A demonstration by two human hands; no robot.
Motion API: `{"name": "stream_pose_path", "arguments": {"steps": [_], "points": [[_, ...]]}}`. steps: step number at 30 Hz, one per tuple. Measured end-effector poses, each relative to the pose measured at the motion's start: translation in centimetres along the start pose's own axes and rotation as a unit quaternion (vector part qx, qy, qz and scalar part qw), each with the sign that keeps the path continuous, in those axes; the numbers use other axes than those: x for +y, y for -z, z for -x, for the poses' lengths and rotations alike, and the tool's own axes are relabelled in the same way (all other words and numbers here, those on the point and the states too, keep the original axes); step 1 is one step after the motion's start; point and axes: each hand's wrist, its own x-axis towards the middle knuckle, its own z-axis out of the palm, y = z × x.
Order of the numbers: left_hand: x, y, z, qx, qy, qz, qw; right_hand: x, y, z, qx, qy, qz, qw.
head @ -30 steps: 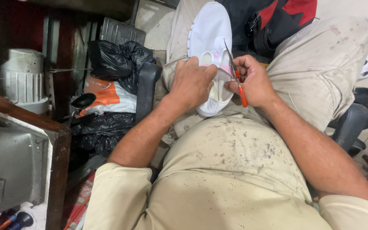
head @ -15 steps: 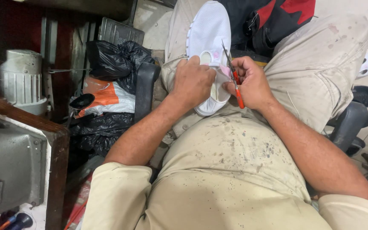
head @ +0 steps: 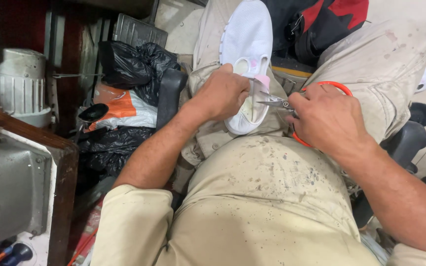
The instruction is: Trimming excess material from shoe soles and uppers using scissors in a repair shop
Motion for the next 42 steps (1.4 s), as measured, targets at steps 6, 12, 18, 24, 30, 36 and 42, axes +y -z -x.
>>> {"name": "stream_pose_path", "arguments": {"steps": [6,12,18,24,30,36,42], "points": [[0.1,0.0,0.2,0.002,-0.014,0.069,0.998,-1.1,-1.8,-1.7,0.053,0.036,0.038,0.997],[-0.5,0.0,0.8,0.048,-0.089,0.098,0.990,-0.8,-5.0,-2.5,0.069,0.049,0.060,0.995],[1.4,1.7,1.3,0.018,-0.029,0.084,0.996,0.4,4.4,-2.7,-0.276,-0.045,-0.048,0.959],[0.2,0.3,3.5,0.180,-0.045,0.248,0.951,5.9,-0.4,5.6,-0.289,-0.101,0.076,0.949],[2.8,0.9,3.2,0.206,-0.022,0.090,0.974,4.7,-1.9,7.1,-0.329,-0.084,0.033,0.940],[4.4,-1.1,0.7,0.106,0.109,-0.158,0.976,4.1,-1.8,7.7,-0.303,-0.071,0.029,0.950],[2.2,-3.4,-0.2,0.206,0.038,-0.207,0.956,3.9,-1.5,8.6,-0.233,-0.045,0.066,0.969]]}}
